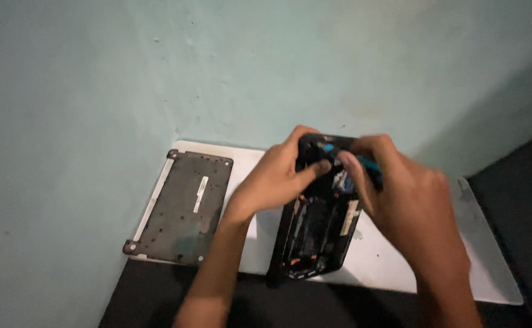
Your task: The person is disassembling a laptop, removing screws with a screwdriver, prying the casing apart, and cleaning internal parts with a brush.
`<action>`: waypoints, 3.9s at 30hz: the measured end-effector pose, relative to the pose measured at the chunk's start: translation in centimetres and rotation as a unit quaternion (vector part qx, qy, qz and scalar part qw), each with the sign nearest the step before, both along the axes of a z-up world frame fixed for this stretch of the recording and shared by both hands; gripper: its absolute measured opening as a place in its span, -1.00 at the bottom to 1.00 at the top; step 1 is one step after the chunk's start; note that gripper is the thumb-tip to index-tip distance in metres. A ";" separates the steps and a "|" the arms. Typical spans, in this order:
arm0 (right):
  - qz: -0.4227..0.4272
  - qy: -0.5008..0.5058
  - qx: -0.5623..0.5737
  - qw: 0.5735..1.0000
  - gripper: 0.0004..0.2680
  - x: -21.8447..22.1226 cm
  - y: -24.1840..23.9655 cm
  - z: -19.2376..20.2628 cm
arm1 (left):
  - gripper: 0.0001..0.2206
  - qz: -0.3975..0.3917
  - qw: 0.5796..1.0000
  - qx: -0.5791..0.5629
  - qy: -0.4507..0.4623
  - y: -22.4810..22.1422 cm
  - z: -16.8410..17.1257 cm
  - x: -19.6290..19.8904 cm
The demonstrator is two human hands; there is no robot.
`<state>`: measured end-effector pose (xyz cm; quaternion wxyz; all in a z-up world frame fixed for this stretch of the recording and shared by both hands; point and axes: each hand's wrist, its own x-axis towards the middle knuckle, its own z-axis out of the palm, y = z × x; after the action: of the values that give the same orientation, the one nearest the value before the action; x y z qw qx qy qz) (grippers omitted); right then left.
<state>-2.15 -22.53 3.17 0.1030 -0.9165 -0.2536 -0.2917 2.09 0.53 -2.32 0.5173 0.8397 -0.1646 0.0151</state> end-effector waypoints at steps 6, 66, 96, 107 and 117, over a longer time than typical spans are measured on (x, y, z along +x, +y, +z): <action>0.062 0.161 0.008 0.985 -0.80 6.4 3.6 1.4 | -0.60 0.084 0.990 -0.071 0.094 0.5 -3.5 2.7; 0.081 0.330 -0.121 0.933 -0.63 18.8 7.1 -12.4 | -0.47 0.147 0.963 0.174 -0.141 0.4 -23.8 8.7; 0.050 0.250 -0.158 0.954 -0.71 19.3 6.8 -13.9 | -0.73 0.183 0.973 -0.046 -0.130 1.4 -24.9 9.4; 0.033 0.254 -0.188 0.948 -0.72 20.6 7.5 -14.7 | -0.83 0.203 0.965 0.007 -0.165 1.2 -27.8 11.1; 0.050 0.305 -0.161 0.937 -0.74 19.8 7.2 -13.3 | -0.87 0.206 0.959 0.007 -0.193 0.8 -26.4 10.3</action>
<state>17.65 -15.34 -10.10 0.0412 -0.9520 -0.2988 0.0522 12.38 1.32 -28.75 0.4553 0.8402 -0.0851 0.2821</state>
